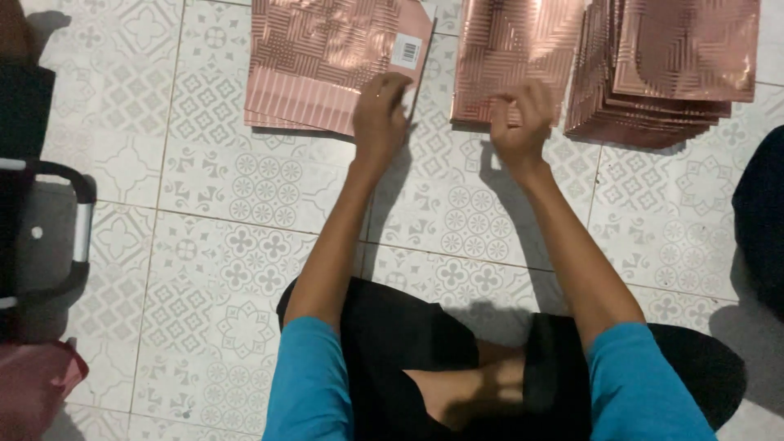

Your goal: Assembling paper boxes by folding patterned sheets and adding white inserts while sitting on the floor.

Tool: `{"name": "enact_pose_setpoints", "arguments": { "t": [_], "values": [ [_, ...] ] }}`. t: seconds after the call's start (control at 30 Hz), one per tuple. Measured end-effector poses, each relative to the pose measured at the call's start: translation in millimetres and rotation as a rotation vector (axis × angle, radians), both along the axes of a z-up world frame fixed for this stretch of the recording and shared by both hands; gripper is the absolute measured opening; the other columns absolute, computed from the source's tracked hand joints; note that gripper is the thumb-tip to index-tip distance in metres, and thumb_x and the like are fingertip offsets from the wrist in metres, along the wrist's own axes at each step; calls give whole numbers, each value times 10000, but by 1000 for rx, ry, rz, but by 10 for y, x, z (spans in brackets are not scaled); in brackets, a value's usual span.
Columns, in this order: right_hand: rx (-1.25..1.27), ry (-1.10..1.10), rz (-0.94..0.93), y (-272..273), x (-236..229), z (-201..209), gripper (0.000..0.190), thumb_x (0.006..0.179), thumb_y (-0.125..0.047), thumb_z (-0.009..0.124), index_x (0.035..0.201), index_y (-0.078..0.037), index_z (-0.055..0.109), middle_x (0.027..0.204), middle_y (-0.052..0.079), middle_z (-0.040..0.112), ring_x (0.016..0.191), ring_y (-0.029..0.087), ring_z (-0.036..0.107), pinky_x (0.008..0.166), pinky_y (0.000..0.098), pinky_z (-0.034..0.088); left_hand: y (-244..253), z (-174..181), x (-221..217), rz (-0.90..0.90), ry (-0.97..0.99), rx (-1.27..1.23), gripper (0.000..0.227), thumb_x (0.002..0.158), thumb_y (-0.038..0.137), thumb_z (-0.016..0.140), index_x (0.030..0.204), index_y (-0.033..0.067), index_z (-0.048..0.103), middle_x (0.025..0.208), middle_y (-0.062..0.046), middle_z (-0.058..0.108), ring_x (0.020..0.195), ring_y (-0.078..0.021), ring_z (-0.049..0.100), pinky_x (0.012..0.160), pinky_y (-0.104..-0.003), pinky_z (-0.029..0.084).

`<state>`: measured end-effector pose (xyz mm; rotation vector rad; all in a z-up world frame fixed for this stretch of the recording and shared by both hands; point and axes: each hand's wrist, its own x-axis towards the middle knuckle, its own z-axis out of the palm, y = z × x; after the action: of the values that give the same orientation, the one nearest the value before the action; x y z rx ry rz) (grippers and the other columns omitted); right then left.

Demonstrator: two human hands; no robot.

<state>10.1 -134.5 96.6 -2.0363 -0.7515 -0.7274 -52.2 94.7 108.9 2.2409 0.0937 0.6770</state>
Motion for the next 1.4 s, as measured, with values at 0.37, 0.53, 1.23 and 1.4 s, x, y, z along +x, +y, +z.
{"name": "enact_pose_setpoints", "arguments": {
  "t": [0.37, 0.53, 1.23, 1.4],
  "values": [
    [-126, 852, -166, 1199, -426, -562, 678, 991, -451, 703, 1367, 100, 583, 924, 250, 698, 967, 382, 710, 825, 485, 543, 1745, -536, -654, 389, 227, 37, 320, 1053, 260, 628, 1281, 49, 707, 1423, -161, 589, 1410, -377, 430, 1213, -528, 267],
    [-186, 870, -284, 1447, -528, -499, 622, 951, -506, 713, 1315, -3, 682, 772, 152, 724, 893, 364, 738, 829, 501, 541, 1764, -633, -795, 336, 330, 74, 345, 1036, 316, 633, 1290, 100, 721, 1490, -137, 556, 1462, -357, 385, 1230, -581, 187],
    [370, 475, 182, -124, -1283, 600, 87, 1028, -53, 729, 1106, -24, 704, 855, 75, 689, 766, 134, 635, 690, 314, 549, 882, -170, -1453, 398, 245, -729, 508, 928, 469, 792, 1365, 281, 617, 1244, -135, 688, 1138, -353, 683, 971, -510, 522],
    [527, 665, 207, -922, -1452, 686, 182, 1076, -98, 624, 1240, -19, 611, 799, 25, 588, 681, 81, 559, 632, 229, 469, 259, 24, -1594, -16, -60, -963, 504, 1036, 155, 706, 1482, 258, 496, 1125, -184, 721, 967, -223, 730, 801, -379, 634]
  ]
}}
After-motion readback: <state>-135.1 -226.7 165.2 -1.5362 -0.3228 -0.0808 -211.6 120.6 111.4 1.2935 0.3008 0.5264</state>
